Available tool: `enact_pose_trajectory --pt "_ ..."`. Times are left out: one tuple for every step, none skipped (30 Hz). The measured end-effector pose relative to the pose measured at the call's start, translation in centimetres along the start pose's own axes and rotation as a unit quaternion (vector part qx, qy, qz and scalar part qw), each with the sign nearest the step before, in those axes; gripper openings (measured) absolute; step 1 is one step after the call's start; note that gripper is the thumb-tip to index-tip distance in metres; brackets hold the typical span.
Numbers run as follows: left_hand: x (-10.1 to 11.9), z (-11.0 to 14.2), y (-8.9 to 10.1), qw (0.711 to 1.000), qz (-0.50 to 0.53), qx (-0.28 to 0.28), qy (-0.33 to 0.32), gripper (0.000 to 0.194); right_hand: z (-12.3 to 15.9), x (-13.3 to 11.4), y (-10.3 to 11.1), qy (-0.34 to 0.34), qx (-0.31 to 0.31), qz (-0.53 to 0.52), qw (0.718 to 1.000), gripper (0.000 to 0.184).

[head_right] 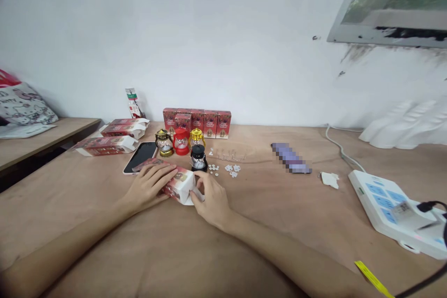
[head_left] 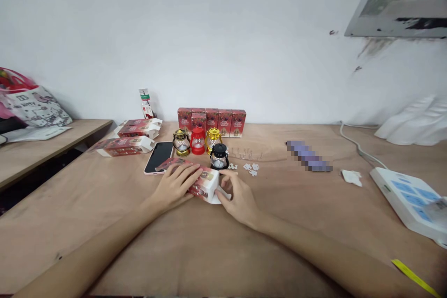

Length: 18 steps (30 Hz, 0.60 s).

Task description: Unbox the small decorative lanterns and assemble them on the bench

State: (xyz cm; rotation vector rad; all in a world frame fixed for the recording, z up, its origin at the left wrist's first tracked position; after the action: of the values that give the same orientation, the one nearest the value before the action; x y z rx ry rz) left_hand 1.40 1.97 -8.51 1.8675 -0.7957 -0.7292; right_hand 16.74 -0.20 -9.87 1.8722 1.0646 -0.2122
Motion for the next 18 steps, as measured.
enact_pose_trajectory --pt "0.2 0.0 -0.1 1.000 -0.015 -0.009 -0.015 0.051 0.1 -0.5 0.1 0.027 0.005 0.037 0.999 0.032" --pt "0.4 0.1 -0.2 0.999 -0.031 -0.016 -0.029 0.051 0.2 -1.1 0.1 0.054 0.012 0.072 0.996 0.030" --pt "0.6 0.1 -0.2 0.998 -0.048 -0.019 -0.042 0.052 0.3 -1.5 0.2 0.076 0.022 0.101 0.992 0.028" --pt "0.7 0.2 -0.1 0.996 -0.066 -0.017 -0.055 0.051 0.4 -1.9 0.4 0.091 0.033 0.124 0.988 0.027" --pt "0.9 0.2 0.1 0.994 -0.084 -0.010 -0.067 0.051 0.4 -2.1 0.5 0.102 0.043 0.139 0.984 0.026" --pt "1.1 0.3 0.3 0.992 -0.100 0.001 -0.081 0.051 0.5 -2.4 0.6 0.112 0.052 0.150 0.981 0.025" --pt "1.3 0.3 0.6 0.989 -0.113 0.012 -0.095 0.052 0.6 -2.6 0.7 0.122 0.060 0.158 0.978 0.024" --pt "1.6 0.4 0.8 0.986 -0.122 0.020 -0.109 0.052 0.6 -2.8 0.8 0.133 0.066 0.163 0.975 0.022" --pt "1.8 0.4 1.0 0.984 -0.126 0.025 -0.120 0.053 0.7 -3.0 0.9 0.145 0.072 0.165 0.973 0.020" --pt "2.0 0.3 1.2 0.983 -0.126 0.027 -0.128 0.053 0.7 -3.1 1.0 0.154 0.078 0.166 0.971 0.018" --pt "2.2 0.3 1.3 0.983 -0.124 0.025 -0.133 0.052 0.7 -3.2 1.0 0.160 0.085 0.167 0.969 0.017" --pt "2.3 0.2 1.4 0.984 -0.120 0.022 -0.133 0.053 0.8 -3.2 1.1 0.164 0.092 0.169 0.968 0.016" --pt "2.3 0.1 1.5 0.984 -0.116 0.018 -0.131 0.054 0.8 -3.2 1.2 0.166 0.096 0.171 0.966 0.017" --pt "2.3 0.0 1.5 0.986 -0.111 0.015 -0.126 0.057 0.8 -3.2 1.2 0.167 0.098 0.172 0.966 0.019" --pt "2.2 0.0 1.7 0.987 -0.106 0.014 -0.119 0.059 0.8 -3.2 1.2 0.168 0.098 0.172 0.966 0.022" --pt "2.1 -0.1 1.8 0.989 -0.101 0.015 -0.111 0.062 0.8 -3.1 1.2 0.171 0.095 0.171 0.966 0.025" --pt "1.9 -0.2 2.0 0.990 -0.097 0.019 -0.103 0.063 0.7 -3.1 1.2 0.174 0.089 0.167 0.966 0.029" --pt "1.8 -0.2 2.1 0.991 -0.094 0.024 -0.095 0.062 0.7 -3.1 1.2 0.179 0.083 0.161 0.967 0.032"
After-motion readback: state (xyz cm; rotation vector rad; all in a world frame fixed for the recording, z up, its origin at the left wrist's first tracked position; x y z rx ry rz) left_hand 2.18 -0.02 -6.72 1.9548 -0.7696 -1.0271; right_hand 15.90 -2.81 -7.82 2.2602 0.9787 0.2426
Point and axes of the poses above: each hand's wrist, its own z-axis away from the middle knuckle, its own y-axis out of the back of the hand, x = y × z, the point moved 8 cm from there along -z, towards the middle knuckle, and after that the axes turned 8 degrees about -x, right-handed, at the moved point
